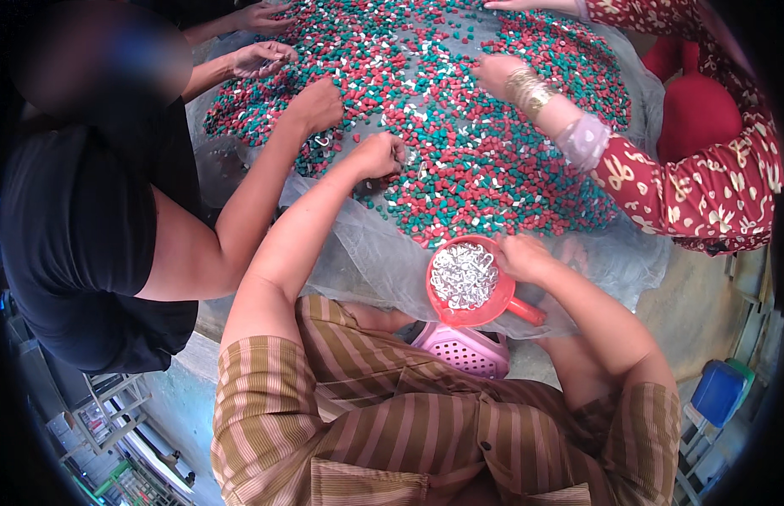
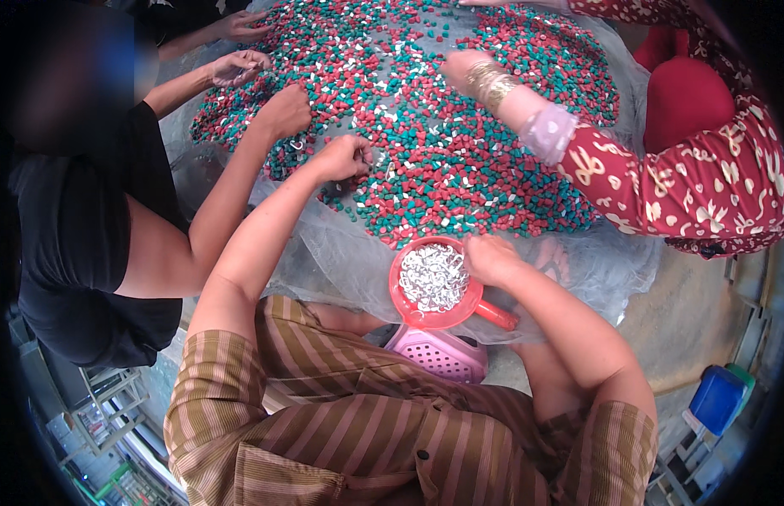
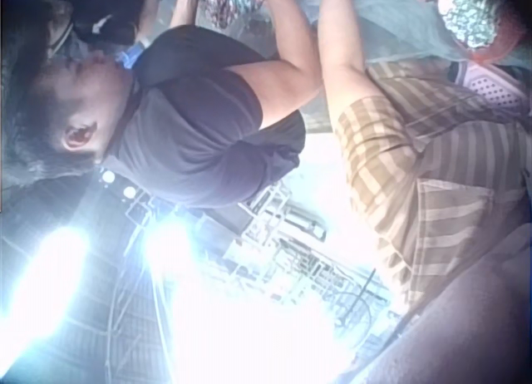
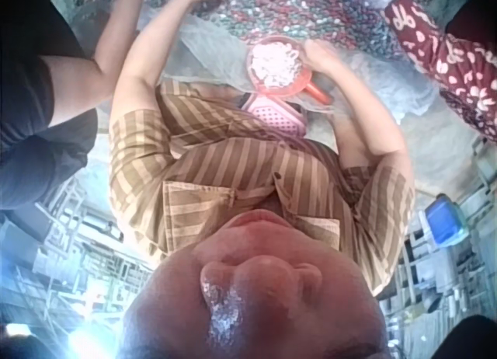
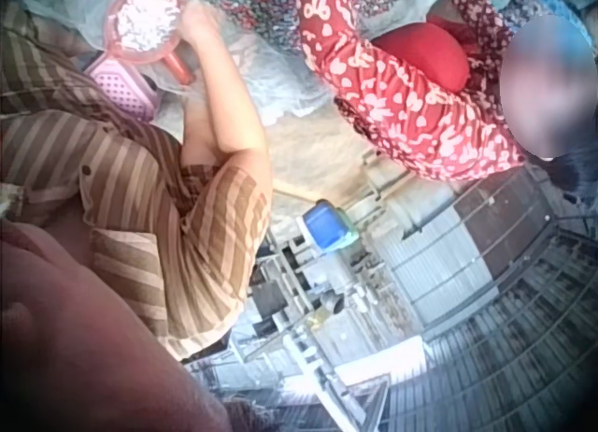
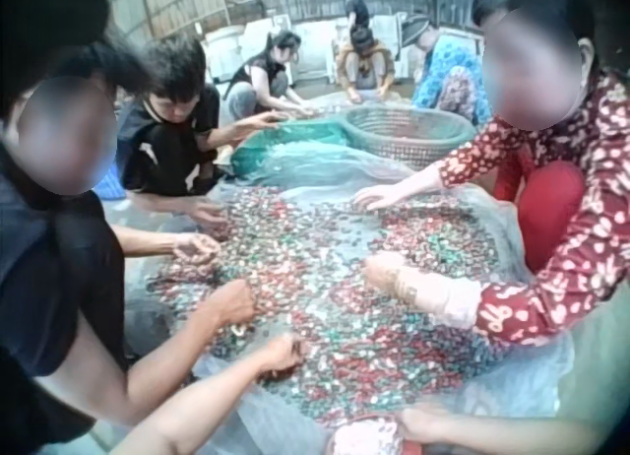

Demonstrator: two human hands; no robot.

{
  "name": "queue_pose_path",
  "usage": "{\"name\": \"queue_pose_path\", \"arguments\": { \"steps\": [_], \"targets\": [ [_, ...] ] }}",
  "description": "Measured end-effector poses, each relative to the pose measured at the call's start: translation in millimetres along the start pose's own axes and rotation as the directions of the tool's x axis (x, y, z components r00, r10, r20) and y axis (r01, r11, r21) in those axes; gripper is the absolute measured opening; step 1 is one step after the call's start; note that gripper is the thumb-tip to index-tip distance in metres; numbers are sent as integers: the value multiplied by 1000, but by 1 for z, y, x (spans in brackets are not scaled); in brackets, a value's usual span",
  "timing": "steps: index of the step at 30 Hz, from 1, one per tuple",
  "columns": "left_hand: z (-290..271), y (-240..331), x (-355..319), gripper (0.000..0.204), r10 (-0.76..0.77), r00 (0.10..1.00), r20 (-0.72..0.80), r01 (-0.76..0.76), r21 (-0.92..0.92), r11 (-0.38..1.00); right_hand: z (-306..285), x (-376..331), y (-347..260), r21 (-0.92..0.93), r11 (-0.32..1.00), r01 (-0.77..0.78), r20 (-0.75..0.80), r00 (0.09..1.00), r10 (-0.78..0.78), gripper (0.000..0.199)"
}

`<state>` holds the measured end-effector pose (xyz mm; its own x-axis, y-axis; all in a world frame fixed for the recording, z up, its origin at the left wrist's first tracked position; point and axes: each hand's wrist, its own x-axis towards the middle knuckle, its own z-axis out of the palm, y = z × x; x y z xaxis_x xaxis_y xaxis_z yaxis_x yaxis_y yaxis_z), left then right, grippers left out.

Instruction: The person sits on a small stool and sorts small colorful plastic pieces from a large pile on a plastic sheet, picking out silver-colored items and placing them into a red scoop. Other people nearby also sort the same pile.

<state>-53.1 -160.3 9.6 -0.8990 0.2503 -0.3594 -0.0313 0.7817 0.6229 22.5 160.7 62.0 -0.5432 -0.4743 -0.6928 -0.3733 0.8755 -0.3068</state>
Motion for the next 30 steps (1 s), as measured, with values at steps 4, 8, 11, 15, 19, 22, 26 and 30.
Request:
{"name": "queue_pose_path", "arguments": {
  "steps": [4,8,11,15,19,22,26,30],
  "targets": [
    [-7,5,0,17,27,996,-86,-26,14,1000,-5,0,-4,7,1000,-21,36,999,21,26],
    [-11,37,-5,14,111,977,185,-38,-360,932,-5,-1,-4,3,1000,-23,23,999,23,26],
    [-5,87,-28,20,314,810,495,24,-563,826,-1,1,-2,18,999,-36,16,999,36,25],
    [6,69,-14,31,368,927,67,-358,-127,925,-7,0,-6,-29,1000,0,64,998,2,26],
    [26,24,7,29,-18,971,-237,62,182,981,-1,1,1,-8,1000,23,-11,1000,-23,30],
    [46,-4,6,25,125,954,-273,-87,148,985,-5,-1,-5,-15,1000,-12,25,1000,12,27],
    [30,-13,7,20,53,998,-37,-53,-15,998,-6,0,-5,-26,1000,-15,42,999,16,28],
    [13,-25,6,13,-50,992,115,87,-337,937,-3,1,-5,-25,1000,-7,20,1000,8,28]
  ]
}}
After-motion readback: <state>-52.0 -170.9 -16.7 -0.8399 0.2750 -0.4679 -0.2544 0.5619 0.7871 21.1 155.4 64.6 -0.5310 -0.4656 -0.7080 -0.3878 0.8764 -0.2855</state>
